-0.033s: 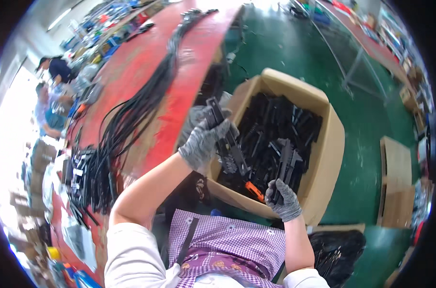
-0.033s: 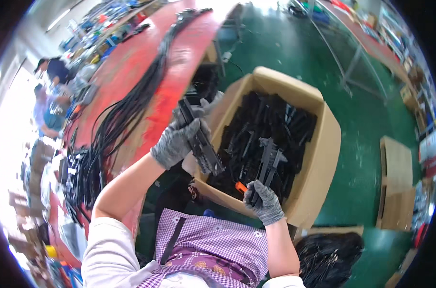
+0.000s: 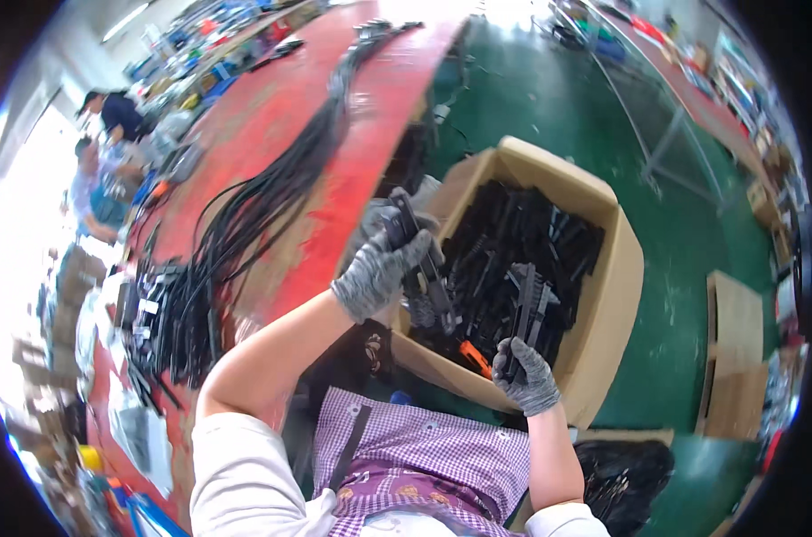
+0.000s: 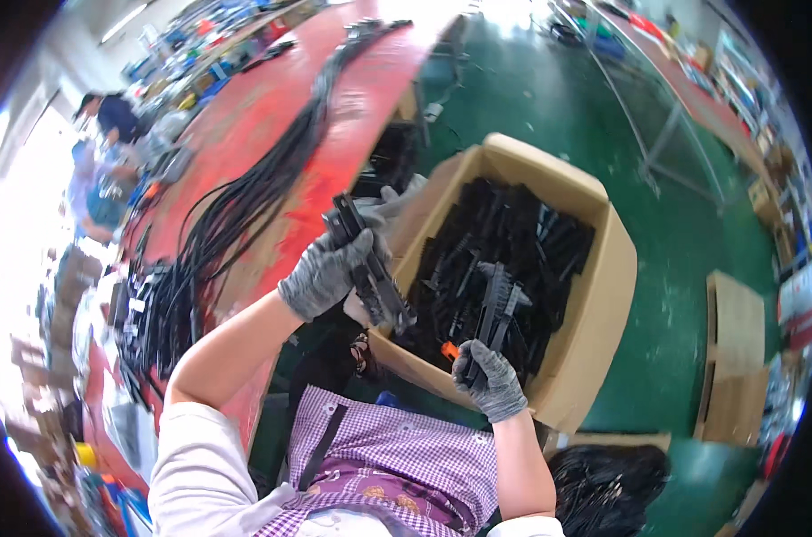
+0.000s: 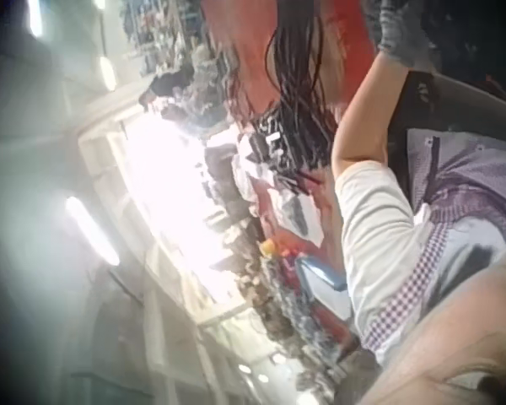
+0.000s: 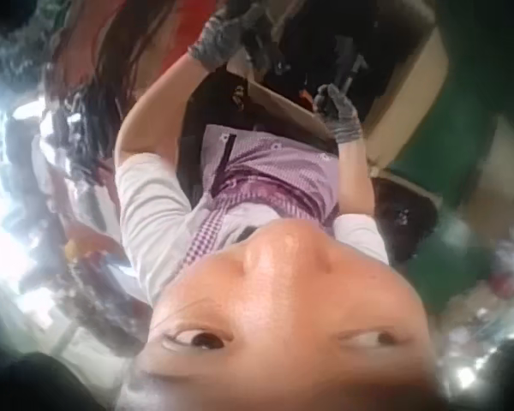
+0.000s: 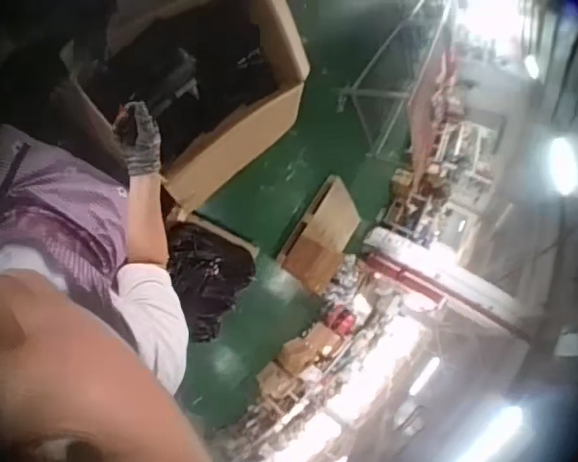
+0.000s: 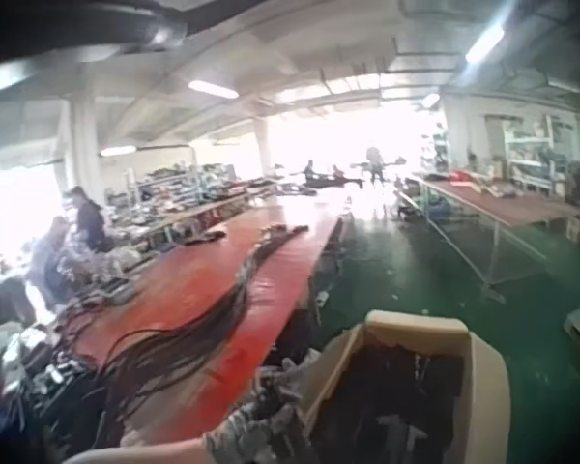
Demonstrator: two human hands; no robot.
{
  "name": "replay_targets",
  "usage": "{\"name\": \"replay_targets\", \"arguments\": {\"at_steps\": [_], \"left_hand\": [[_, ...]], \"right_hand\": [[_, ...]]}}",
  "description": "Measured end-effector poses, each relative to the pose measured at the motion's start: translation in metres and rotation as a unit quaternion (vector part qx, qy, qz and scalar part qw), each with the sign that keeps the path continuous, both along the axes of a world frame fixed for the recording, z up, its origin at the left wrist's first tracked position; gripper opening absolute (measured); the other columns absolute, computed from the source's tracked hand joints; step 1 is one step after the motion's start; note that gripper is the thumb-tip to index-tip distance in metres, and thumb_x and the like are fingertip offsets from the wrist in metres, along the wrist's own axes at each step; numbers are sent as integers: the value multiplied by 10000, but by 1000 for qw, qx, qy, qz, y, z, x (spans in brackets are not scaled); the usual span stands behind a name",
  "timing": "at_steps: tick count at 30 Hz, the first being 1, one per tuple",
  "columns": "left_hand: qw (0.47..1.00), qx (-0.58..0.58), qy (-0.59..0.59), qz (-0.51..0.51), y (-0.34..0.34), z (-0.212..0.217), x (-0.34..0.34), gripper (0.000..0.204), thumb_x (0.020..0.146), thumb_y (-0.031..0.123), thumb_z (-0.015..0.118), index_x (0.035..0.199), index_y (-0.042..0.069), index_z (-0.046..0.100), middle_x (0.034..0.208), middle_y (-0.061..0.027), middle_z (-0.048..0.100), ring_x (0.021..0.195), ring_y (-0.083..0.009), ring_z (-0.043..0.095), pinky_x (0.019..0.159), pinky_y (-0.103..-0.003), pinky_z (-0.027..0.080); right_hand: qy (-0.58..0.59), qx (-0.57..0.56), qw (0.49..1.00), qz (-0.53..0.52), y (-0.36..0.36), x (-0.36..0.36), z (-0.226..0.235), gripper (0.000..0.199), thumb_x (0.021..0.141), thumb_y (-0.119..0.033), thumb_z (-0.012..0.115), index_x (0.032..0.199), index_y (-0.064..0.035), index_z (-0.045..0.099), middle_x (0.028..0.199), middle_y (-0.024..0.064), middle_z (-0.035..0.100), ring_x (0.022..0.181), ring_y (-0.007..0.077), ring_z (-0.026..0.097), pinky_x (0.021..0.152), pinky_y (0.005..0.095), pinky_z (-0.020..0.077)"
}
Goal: The person packs black cables and plastic clips into clear plastic bags on a red workbench. They use a blue heat sealer to seal the bags and place the finished packages on a pile. The person also sorts through a box of black plastic clips and places them on the table.
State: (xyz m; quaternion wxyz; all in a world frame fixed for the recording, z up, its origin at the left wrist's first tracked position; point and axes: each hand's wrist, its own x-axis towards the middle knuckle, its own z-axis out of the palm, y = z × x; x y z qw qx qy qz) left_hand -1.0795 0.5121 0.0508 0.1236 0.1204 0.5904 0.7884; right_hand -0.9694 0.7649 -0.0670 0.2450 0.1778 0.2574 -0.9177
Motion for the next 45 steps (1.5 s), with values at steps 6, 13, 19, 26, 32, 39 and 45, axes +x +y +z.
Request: {"name": "replay_targets", "arguments": {"at_steps": [6,13,19,26,32,39,45], "left_hand": [[863,-441,245,-11,-135,54,160,182,773,178,613,920,103,535,815,-33,574,765,-191,573,807,-343,430],[506,-732,443,111,-336,41,252,151,656,180,579,806,190,559,723,25,522,763,-166,551,936,-448,352],[301,-812,407,290,-522,42,243,26,702,183,528,719,198,542,732,29,526,822,-184,533,831,-366,384],[275,-913,202,224,-643,30,284,254,771,194,477,991,199,603,1004,-30,560,983,-249,494,883,-396,373],[268,-944,62,183,-704,-19,317,454,802,228,450,1252,284,436,1276,-90,449,1182,-294,390,990,-462,272],[281,-865,67,412,-590,-33,432,578,758,250,518,1318,202,381,1413,-94,262,1242,-338,292,996,-507,243],[588,-723,72,356,-389,-79,558,601,711,464,614,1171,96,495,1200,-159,465,1102,-334,436,951,-479,323]], "right_hand": [[28,84,983,162,-73,51,27,147,828,-151,577,922,-41,606,761,37,626,644,164,609,567,315,492],[44,235,897,371,-153,87,66,242,797,-267,624,847,-31,618,618,74,616,451,174,563,390,261,397],[109,291,831,462,-229,89,102,222,778,-210,655,869,-13,612,659,77,624,530,173,590,471,275,453],[93,334,793,501,-296,98,126,223,765,-212,668,878,-25,623,675,58,623,581,134,598,508,239,451],[122,352,692,618,-365,87,137,188,771,-208,672,835,-38,623,663,34,607,590,103,562,535,234,446],[208,323,569,727,-479,81,159,225,793,-234,622,902,-38,604,673,48,616,542,106,562,478,223,432],[300,213,611,701,-656,106,179,269,763,-347,656,766,-92,569,601,-5,511,493,89,464,465,234,388]]}}
